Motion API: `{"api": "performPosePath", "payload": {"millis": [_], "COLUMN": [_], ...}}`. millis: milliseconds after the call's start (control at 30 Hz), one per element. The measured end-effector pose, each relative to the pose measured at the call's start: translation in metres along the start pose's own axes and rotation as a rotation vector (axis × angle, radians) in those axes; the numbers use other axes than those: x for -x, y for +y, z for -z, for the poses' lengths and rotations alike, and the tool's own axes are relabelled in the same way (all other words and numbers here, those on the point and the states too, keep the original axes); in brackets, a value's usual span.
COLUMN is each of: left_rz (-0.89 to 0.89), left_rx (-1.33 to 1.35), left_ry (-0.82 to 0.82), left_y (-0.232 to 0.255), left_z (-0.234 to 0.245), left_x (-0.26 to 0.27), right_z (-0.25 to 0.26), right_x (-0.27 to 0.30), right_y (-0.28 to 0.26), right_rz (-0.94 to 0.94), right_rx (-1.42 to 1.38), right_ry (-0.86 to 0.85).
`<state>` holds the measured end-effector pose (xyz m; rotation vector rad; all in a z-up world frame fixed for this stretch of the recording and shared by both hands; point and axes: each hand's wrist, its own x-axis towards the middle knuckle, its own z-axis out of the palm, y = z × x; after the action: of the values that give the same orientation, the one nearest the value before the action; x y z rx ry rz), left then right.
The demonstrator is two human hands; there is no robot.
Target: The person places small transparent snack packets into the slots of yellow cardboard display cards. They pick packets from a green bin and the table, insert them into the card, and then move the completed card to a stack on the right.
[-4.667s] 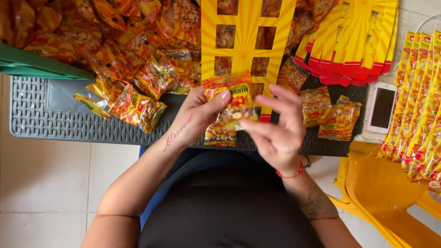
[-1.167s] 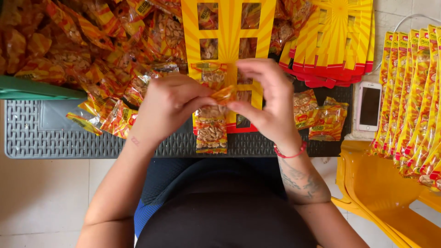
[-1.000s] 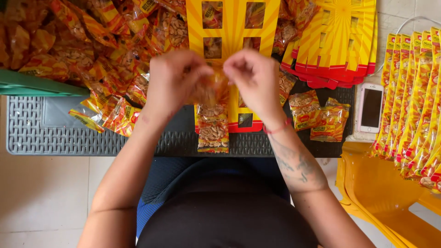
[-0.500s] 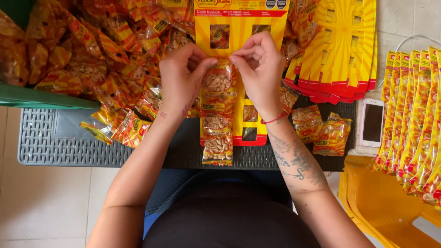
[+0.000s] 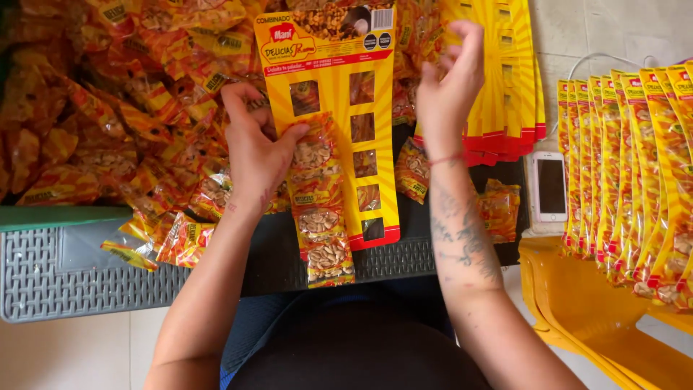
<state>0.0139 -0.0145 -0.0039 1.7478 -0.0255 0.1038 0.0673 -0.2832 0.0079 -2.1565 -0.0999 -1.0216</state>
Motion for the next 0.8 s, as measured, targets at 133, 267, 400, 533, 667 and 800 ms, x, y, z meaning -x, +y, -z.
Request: {"api": "performPosePath", "payload": {"millis": [133,267,400,533,667,800], "left_rz": [-0.13,-0.483,-0.554,-0.609,-0.482,-0.448], "left_rx": [-0.011,-0.272,-0.262,0.075,0.275,0.475], "left_ry": [0.051,0.255,0.321,-0.014,-0.021,0.065], "left_y": [0.0,0.004,0.015,0.018,0.01,-0.009], "left_z": [0.001,0.008,0.008,-0.003,-0.004,-0.008], "left_x": [0.005,0.008,0.014,0.02,0.022,0.018], "right_z": [0.01,0.027,0.045,0.047,0.036,0.018], "right_x": [-0.016,-0.009,0.009,0.029,0.053,0.081], "right_y": [0.064,0.075,-0.018,-0.112,-0.126,-0.09], "right_rz": [-0.459,-0.2,-0.078,-0.074,-0.282,-0.432], "right_rx": [0.181,0.318,-0.048,-0.421,-0.677,-0.695], "right_ry": [-0.278,-0.196,-0.158,-0.487,-0.475,-0.435]}}
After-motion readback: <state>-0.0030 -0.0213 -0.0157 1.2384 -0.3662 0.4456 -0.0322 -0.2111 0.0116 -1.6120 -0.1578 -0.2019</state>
